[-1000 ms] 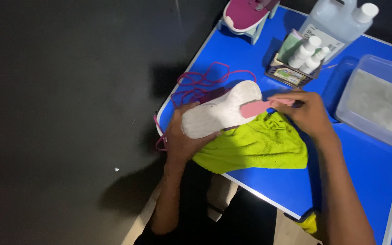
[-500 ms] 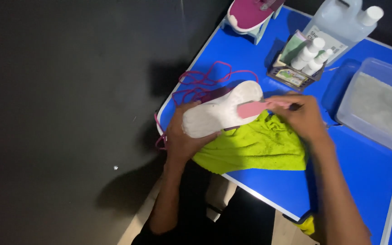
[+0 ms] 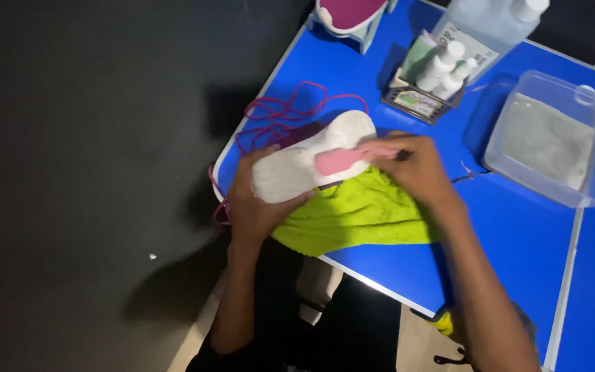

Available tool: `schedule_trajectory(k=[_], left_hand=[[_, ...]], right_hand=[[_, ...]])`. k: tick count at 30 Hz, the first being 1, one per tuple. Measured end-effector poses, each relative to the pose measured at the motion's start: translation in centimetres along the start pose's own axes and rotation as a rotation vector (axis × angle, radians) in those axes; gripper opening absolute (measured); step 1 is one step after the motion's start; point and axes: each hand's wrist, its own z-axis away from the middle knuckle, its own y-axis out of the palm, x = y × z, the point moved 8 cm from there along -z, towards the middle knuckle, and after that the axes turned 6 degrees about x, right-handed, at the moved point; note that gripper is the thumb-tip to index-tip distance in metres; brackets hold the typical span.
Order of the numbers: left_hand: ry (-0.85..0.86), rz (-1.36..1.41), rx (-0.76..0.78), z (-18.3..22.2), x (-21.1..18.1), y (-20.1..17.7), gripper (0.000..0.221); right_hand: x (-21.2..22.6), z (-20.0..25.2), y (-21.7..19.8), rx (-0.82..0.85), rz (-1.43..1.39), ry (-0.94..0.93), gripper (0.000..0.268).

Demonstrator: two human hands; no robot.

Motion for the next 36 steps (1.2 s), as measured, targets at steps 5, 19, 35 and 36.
schedule_trajectory(k=[5,19,35,36], left_hand=[[-0.002,-0.012,0.007,-0.1,-0.5,-0.1,0.084],[0.095,-0.025,-0.006,0.2,-0.4,0.0,0.085],[0.067,0.031,-0.010,0.2,-0.4,-0.2,0.086],[0.076,0.018,-0.009,0.1,-0.3,0.0,0.086]], right_hand=[[0.9,-0.4,0.6,0.078,0.018,0.001,0.025],[-1.2,-0.1,-0.8,0.103,0.089,-0.008,0.026],[-3.8,-0.3,-3.5,0.042,0.152,-0.126,0.027],[-4.2,-0.1,-3.8,0.018,0.161,-0.132,0.027]])
